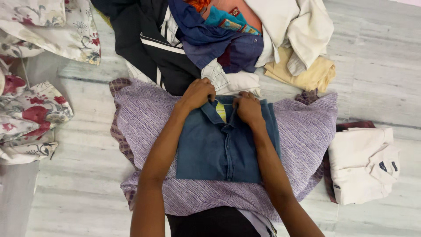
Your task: The person folds a blue denim shirt on their lap, smoothing and aligning the fabric before folding it into a compact square. They then pick up a dark blue button-up shirt, button it up, and fold it similarly.
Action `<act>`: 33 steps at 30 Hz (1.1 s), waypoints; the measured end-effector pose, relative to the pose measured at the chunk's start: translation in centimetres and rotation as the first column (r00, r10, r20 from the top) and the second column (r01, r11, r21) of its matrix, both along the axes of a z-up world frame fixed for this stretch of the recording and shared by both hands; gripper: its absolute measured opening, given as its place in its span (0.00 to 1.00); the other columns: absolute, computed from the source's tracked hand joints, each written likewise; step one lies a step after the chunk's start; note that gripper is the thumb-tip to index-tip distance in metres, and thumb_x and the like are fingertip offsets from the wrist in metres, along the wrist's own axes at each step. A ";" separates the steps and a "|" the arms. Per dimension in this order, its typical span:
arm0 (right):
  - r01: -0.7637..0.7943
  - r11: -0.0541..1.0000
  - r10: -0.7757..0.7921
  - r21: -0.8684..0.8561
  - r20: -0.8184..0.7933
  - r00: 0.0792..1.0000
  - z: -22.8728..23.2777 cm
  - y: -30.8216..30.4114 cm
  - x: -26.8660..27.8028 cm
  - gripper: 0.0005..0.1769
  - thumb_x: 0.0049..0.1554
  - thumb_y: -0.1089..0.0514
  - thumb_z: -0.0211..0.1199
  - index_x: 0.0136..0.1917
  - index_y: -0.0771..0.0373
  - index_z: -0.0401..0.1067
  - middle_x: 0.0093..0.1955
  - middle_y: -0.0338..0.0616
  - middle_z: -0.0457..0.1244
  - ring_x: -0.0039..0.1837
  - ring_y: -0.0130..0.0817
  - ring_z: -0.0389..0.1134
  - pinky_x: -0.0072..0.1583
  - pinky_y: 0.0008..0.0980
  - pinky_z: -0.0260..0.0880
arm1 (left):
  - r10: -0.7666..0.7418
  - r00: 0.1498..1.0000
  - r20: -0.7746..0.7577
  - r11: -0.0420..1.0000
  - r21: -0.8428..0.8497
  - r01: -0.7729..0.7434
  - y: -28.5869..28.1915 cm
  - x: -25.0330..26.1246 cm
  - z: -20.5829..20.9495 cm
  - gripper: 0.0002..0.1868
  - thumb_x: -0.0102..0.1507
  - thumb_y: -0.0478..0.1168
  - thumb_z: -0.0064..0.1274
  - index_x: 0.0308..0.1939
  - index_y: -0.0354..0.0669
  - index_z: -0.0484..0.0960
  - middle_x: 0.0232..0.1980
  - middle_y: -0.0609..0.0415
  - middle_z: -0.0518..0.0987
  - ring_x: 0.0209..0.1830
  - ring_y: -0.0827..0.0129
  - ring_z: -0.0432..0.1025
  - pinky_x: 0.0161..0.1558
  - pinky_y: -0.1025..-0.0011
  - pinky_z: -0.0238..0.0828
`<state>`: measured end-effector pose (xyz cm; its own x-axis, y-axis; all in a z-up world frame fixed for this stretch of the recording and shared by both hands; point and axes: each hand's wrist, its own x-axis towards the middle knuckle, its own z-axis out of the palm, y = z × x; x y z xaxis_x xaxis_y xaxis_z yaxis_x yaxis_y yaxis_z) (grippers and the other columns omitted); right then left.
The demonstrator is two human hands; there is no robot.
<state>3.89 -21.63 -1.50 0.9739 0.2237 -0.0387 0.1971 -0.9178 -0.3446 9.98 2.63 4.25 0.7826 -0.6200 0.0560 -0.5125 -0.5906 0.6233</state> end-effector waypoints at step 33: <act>-0.008 0.991 -0.015 -0.132 -0.173 0.985 2.2 1.6 -0.4 0.26 0.55 0.52 0.70 0.64 0.58 0.69 0.60 0.49 0.66 0.61 0.51 0.67 0.58 0.50 0.67 | 0.316 0.915 -0.250 0.931 0.269 -0.248 -0.6 -2.0 -4.2 0.29 0.53 0.44 0.68 0.54 0.39 0.75 0.57 0.44 0.77 0.56 0.48 0.74 0.51 0.55 0.71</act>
<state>3.51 -20.02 0.67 0.9507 0.2020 -0.2355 0.1419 -0.9581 -0.2488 8.02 1.98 0.09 0.8875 -0.3403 -0.3106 -0.1246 -0.8263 0.5493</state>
